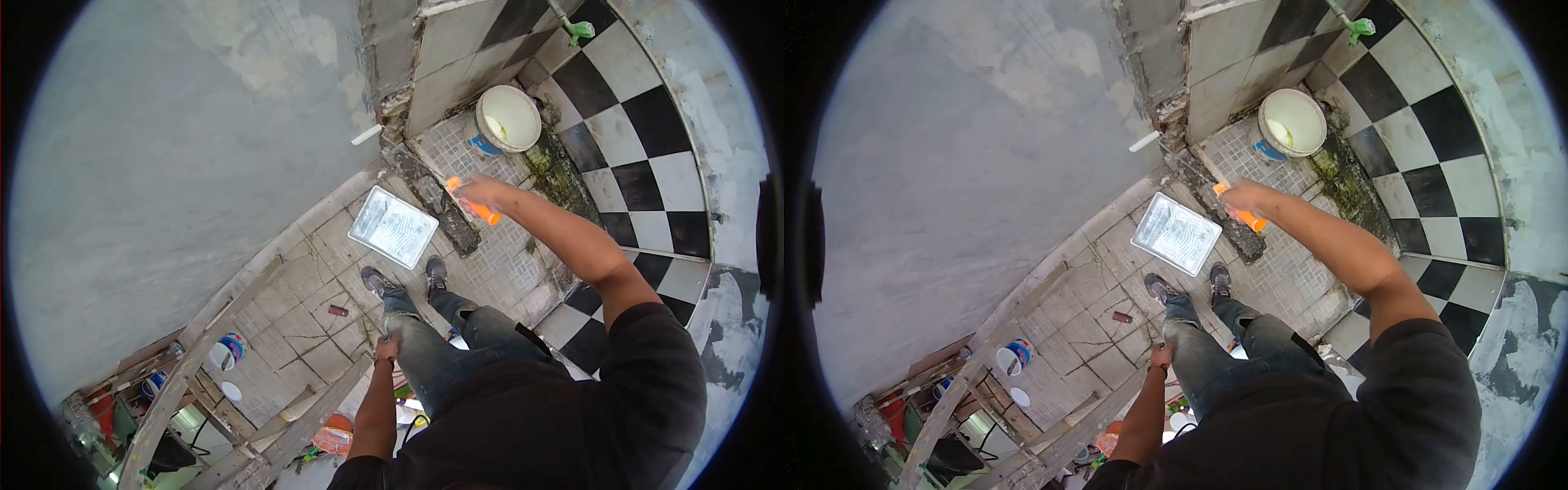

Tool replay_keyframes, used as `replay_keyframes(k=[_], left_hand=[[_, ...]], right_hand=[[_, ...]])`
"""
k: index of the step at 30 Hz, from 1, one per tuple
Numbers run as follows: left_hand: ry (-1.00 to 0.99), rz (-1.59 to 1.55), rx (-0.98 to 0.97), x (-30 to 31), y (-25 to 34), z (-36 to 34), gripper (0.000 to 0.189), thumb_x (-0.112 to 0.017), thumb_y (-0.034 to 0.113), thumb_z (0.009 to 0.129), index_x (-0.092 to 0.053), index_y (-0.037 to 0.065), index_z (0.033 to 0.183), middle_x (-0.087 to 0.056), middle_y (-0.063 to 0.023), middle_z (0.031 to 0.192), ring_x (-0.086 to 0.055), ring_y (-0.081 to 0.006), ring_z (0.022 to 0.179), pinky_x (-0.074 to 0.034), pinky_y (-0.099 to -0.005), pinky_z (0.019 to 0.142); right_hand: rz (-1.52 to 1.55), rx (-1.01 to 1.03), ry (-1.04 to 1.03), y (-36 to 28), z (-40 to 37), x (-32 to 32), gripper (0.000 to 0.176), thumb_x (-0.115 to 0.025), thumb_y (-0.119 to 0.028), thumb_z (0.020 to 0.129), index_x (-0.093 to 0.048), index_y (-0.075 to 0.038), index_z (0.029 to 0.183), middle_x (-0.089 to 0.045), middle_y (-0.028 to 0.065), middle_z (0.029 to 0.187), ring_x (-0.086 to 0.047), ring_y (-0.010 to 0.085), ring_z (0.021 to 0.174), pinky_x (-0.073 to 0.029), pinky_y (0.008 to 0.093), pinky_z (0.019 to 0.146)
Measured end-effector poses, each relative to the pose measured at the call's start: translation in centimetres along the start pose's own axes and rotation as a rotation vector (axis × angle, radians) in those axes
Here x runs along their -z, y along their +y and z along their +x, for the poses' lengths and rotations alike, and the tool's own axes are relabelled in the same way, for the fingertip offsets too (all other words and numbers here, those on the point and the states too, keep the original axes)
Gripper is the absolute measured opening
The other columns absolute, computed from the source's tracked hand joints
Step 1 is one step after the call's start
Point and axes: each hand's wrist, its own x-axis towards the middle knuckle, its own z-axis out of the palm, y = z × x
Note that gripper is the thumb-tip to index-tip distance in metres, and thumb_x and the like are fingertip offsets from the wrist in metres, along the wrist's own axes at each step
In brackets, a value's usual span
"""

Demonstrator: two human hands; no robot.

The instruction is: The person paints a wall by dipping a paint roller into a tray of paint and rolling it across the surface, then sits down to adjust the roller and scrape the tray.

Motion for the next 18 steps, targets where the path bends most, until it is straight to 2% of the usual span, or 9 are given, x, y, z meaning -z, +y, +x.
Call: replay_keyframes(k=[2,3,5,6,7,10,14,17,18], left_hand=[[0.033,-0.23,0.044,-2.5,-7.2,4.4,0.077,-0.064,0.052,0.073,-0.056,-0.008,0.12,-0.058,-0.0285,0.121,-0.052,-0.0381,0.12,-0.039,-0.0395,0.1],[0.039,-0.238,0.038,-2.4,-7.6,3.9,0.077,-0.064,0.052,0.073,-0.056,-0.008,0.12,-0.058,-0.0285,0.121,-0.052,-0.0381,0.12,-0.039,-0.0395,0.1],[0.079,-0.206,0.035,-2.4,-8.1,1.6,0.066,-0.064,0.049,0.075,-0.062,-0.009,0.106,-0.066,-0.0245,0.102,-0.061,-0.0372,0.1,-0.045,-0.0402,0.09],[0.053,-0.316,0.034,-2.0,-6.5,-1.7,0.056,-0.064,0.046,0.076,-0.064,-0.007,0.092,-0.065,-0.0166,0.081,-0.061,-0.0293,0.073,-0.049,-0.0384,0.07],[0.054,-0.326,0.033,-2.0,-5.8,-3.8,0.056,-0.064,0.046,0.076,-0.064,-0.007,0.092,-0.065,-0.0166,0.081,-0.061,-0.0293,0.073,-0.049,-0.0384,0.07],[0.087,-0.579,0.143,-3.6,-5.5,-5.9,0.048,-0.062,0.044,0.079,-0.065,-0.003,0.092,-0.061,-0.0094,0.075,-0.054,-0.0175,0.06,-0.044,-0.0306,0.052],[0.071,-0.655,0.216,-6.4,-7.1,-6.7,0.052,-0.061,0.044,0.079,-0.064,-0.004,0.099,-0.062,-0.0123,0.077,-0.058,-0.0212,0.069,-0.047,-0.0339,0.061],[0.087,0.091,-0.289,-8.0,-10.6,-6.8,0.041,-0.046,0.024,0.09,-0.054,0.001,0.123,-0.062,-0.0267,0.103,-0.058,-0.041,0.1,-0.045,-0.0462,0.089],[0.069,0.174,-0.266,-7.6,-9.6,-8.0,0.04,-0.04,0.018,0.091,-0.05,0.005,0.128,-0.059,-0.0283,0.108,-0.056,-0.0445,0.1,-0.046,-0.0482,0.088]], right_hand=[[-0.009,0.002,-0.013,-1.1,-2.6,0.0,0.016,-0.055,-0.011,0.088,-0.053,0.003,0.078,-0.052,0.0089,0.065,-0.051,0.0178,0.049,-0.042,0.0323,0.041],[-0.024,-0.002,-0.019,-1.7,-3.5,0.1,0.017,-0.055,-0.011,0.088,-0.052,0.002,0.078,-0.052,0.0083,0.064,-0.05,0.0176,0.049,-0.042,0.0324,0.041],[-0.007,-0.009,-0.014,-2.3,-3.6,0.2,0.015,-0.054,-0.009,0.087,-0.052,0.002,0.078,-0.051,0.0076,0.063,-0.05,0.0173,0.049,-0.041,0.0323,0.041],[0.016,-0.021,-0.006,-2.5,-3.3,0.3,0.012,-0.054,-0.008,0.087,-0.051,0.001,0.079,-0.05,0.0069,0.063,-0.049,0.0169,0.049,-0.041,0.0323,0.041],[0.007,-0.018,-0.008,-2.8,-2.5,0.4,0.012,-0.054,-0.008,0.087,-0.051,0.001,0.079,-0.05,0.0069,0.063,-0.049,0.0169,0.049,-0.041,0.0323,0.041],[-0.028,-0.087,-0.046,-2.4,1.8,-0.1,0.009,-0.052,-0.006,0.086,-0.05,0.001,0.081,-0.049,0.0069,0.062,-0.049,0.0172,0.049,-0.041,0.0334,0.04],[-0.115,-0.103,0.038,-0.8,9.6,-1.9,0.012,-0.058,-0.01,0.085,-0.052,-0.002,0.078,-0.05,0.0071,0.061,-0.048,0.0177,0.045,-0.041,0.0326,0.039],[-0.132,-0.121,0.058,-0.1,14.3,-4.0,0.011,-0.056,-0.007,0.084,-0.051,-0.002,0.076,-0.052,0.0095,0.061,-0.05,0.0213,0.044,-0.041,0.0362,0.038],[-0.165,-0.121,0.091,0.0,15.5,-4.7,0.011,-0.055,-0.007,0.084,-0.051,-0.001,0.074,-0.052,0.0098,0.06,-0.051,0.0218,0.044,-0.041,0.0367,0.038]])
